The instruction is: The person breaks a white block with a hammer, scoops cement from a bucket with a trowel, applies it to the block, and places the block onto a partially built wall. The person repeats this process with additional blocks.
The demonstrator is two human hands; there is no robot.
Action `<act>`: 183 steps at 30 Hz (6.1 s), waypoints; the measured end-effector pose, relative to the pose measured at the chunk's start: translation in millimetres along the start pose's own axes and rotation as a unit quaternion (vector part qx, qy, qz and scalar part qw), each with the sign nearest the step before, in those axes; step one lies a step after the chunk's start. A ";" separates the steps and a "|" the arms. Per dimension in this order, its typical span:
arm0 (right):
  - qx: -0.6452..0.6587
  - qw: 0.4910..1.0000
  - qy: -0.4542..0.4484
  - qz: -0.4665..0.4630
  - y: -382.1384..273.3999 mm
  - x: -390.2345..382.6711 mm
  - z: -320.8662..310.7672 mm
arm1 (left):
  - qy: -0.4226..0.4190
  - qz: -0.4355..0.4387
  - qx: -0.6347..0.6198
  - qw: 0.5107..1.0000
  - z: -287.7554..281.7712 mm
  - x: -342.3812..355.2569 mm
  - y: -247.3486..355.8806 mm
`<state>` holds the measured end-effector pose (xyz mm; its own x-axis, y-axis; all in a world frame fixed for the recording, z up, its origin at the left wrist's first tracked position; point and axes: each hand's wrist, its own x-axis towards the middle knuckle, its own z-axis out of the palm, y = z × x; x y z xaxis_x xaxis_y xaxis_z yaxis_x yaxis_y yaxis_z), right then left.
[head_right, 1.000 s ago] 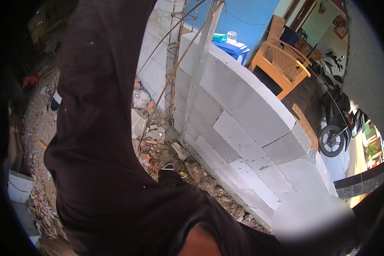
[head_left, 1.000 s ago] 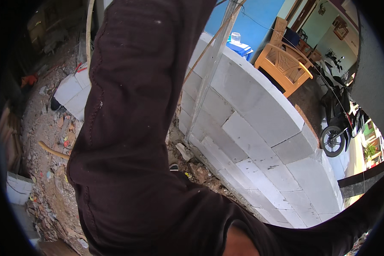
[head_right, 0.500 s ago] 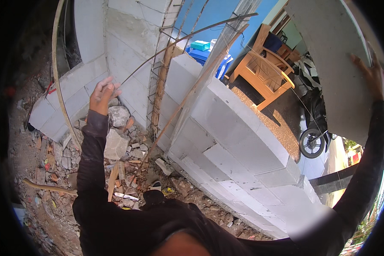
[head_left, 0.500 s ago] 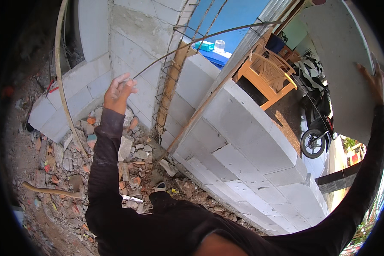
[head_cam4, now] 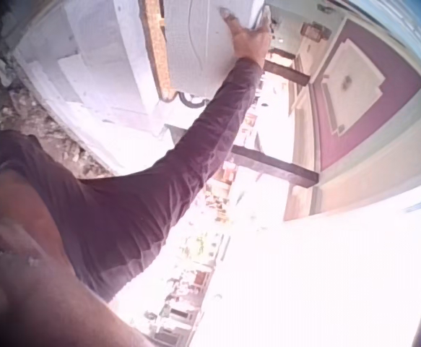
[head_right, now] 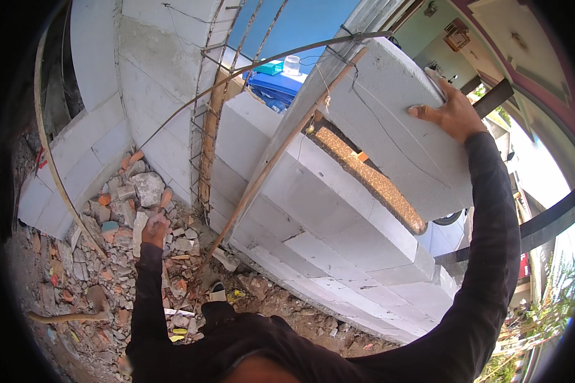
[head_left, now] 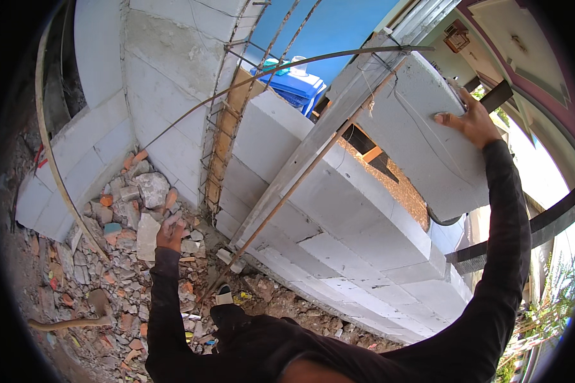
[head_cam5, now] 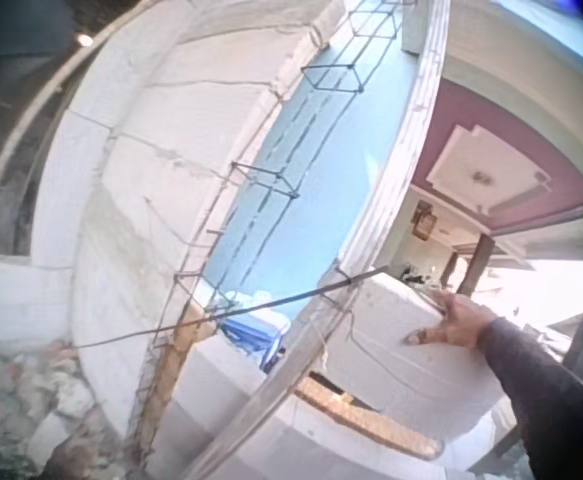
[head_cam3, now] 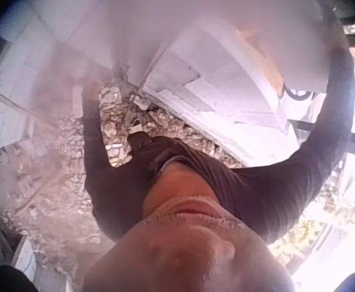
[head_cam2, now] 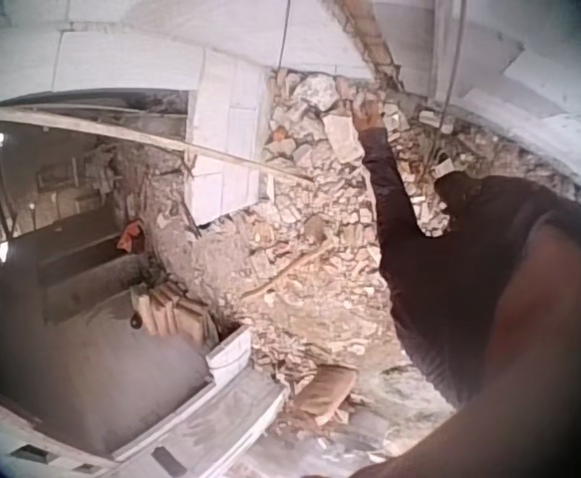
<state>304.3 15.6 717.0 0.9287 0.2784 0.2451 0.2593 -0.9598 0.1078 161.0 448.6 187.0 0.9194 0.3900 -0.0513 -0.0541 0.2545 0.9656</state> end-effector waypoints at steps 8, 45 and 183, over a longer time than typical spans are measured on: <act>0.006 0.997 -0.040 -0.067 -21.4 16.1 19.2 | -0.016 0.000 0.024 1.000 17.9 22.2 -13.5; 0.055 0.988 -0.109 -0.099 -39.5 57.3 39.4 | -0.023 -0.001 0.144 0.989 24.4 75.5 -31.0; 0.517 0.854 0.059 0.000 33.5 -148.3 200.6 | 0.074 0.235 0.203 0.948 223.0 142.9 158.5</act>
<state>228.4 -65.2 490.9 0.9115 0.2212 0.3467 0.4110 -0.4619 -0.7860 370.7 347.3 389.5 0.7644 0.5040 0.4020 -0.2614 -0.3276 0.9079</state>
